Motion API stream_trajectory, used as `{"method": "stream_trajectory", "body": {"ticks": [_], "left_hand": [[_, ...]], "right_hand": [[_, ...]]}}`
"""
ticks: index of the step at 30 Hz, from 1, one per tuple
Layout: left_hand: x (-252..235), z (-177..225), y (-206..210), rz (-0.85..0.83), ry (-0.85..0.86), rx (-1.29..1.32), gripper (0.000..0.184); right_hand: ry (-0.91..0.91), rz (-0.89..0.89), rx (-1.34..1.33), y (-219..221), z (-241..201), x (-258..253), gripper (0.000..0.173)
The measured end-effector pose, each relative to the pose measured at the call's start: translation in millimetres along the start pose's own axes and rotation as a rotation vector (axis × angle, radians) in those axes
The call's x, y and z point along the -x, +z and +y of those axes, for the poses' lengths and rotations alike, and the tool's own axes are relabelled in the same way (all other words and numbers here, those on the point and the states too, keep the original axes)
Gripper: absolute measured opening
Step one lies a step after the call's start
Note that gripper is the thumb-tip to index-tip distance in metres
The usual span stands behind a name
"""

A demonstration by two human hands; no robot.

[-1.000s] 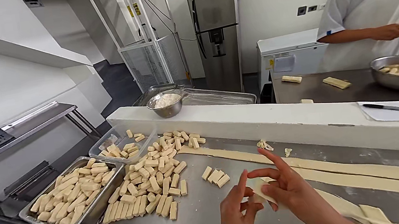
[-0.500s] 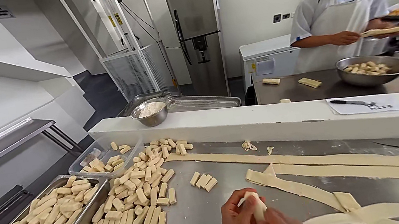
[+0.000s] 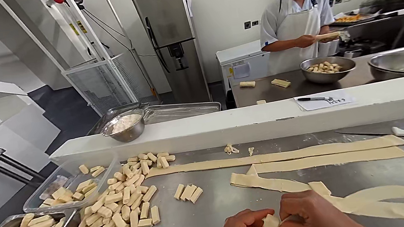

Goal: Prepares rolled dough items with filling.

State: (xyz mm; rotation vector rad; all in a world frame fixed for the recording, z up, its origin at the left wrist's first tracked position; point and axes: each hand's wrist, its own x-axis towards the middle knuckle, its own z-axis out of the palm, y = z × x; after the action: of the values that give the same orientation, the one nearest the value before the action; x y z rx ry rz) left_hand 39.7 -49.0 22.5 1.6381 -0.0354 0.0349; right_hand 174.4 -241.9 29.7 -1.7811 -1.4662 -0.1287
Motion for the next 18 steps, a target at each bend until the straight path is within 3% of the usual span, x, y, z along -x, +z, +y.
{"method": "stream_trajectory", "body": {"ticks": [3,5,7,9,12,15,18], "left_hand": [[4,0,5,-0.001,0.034,0.082,0.040],[6,-1,13,0.012,0.028,0.112,0.030],[6,-4,17,-0.015,0.030,0.189,0.030],[6,-3,20,-0.038,0.015,0.278,0.030],[8,1,22,-0.004,-0.008,0.418,0.038],[7,2,24,0.083,0.004,0.340,0.032],[6,2,25,0.061,0.015,0.195,0.040]], "right_hand": [[0.072,0.003,-0.150,-7,10,0,0.029],[0.145,0.011,-0.190,-6,8,1,0.036],[0.174,0.014,-0.228,-3,3,0,0.051],[0.165,-0.006,-0.311,-3,4,0,0.055],[0.149,-0.077,-0.455,-9,15,2,0.040],[0.183,-0.077,-0.416,-9,15,0,0.039],[0.175,-0.075,-0.344,-3,4,-6,0.059]]}}
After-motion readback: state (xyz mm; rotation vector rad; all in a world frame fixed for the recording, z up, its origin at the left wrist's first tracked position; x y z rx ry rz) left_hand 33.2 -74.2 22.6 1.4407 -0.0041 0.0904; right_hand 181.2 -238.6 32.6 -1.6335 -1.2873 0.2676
